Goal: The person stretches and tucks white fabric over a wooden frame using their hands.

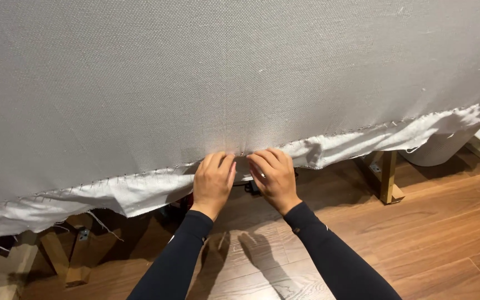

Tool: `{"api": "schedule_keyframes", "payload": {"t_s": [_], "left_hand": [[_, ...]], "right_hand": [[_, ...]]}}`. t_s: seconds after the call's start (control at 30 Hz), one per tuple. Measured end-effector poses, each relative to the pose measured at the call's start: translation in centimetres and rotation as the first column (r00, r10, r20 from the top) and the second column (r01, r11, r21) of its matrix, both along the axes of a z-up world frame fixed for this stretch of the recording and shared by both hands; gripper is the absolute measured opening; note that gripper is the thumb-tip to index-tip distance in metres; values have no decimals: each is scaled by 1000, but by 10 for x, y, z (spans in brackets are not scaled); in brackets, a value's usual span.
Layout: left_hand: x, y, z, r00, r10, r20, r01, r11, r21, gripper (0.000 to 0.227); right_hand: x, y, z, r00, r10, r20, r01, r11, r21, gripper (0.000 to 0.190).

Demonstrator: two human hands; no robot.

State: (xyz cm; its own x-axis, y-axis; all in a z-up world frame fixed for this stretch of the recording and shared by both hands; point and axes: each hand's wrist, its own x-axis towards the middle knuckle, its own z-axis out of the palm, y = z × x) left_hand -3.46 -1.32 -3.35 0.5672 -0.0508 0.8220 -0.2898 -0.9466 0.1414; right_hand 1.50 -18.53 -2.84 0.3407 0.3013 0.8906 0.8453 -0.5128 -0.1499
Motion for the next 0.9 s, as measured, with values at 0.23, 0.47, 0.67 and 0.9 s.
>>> {"api": "schedule_keyframes", "payload": {"t_s": [0.23,0.47,0.67,0.9], "left_hand": [[1,8,-2,1000,-9,-16,8,999,-33,19],[3,11,-1,998,-51,27,52,998,-41,20],[9,8,-6,999,-42,23,42,999,-9,13],[13,7,-7,995,-41,89,39,999,29,14]], "right_hand": [[25,9,-7,995,-12,98,27,988,-150,29],[38,3,-10,973,45,228,6,976,-217,28],[39,4,-4,973,76,218,-27,975,-220,26],[45,-1,-13,971,86,224,-32,971,-236,23]]}}
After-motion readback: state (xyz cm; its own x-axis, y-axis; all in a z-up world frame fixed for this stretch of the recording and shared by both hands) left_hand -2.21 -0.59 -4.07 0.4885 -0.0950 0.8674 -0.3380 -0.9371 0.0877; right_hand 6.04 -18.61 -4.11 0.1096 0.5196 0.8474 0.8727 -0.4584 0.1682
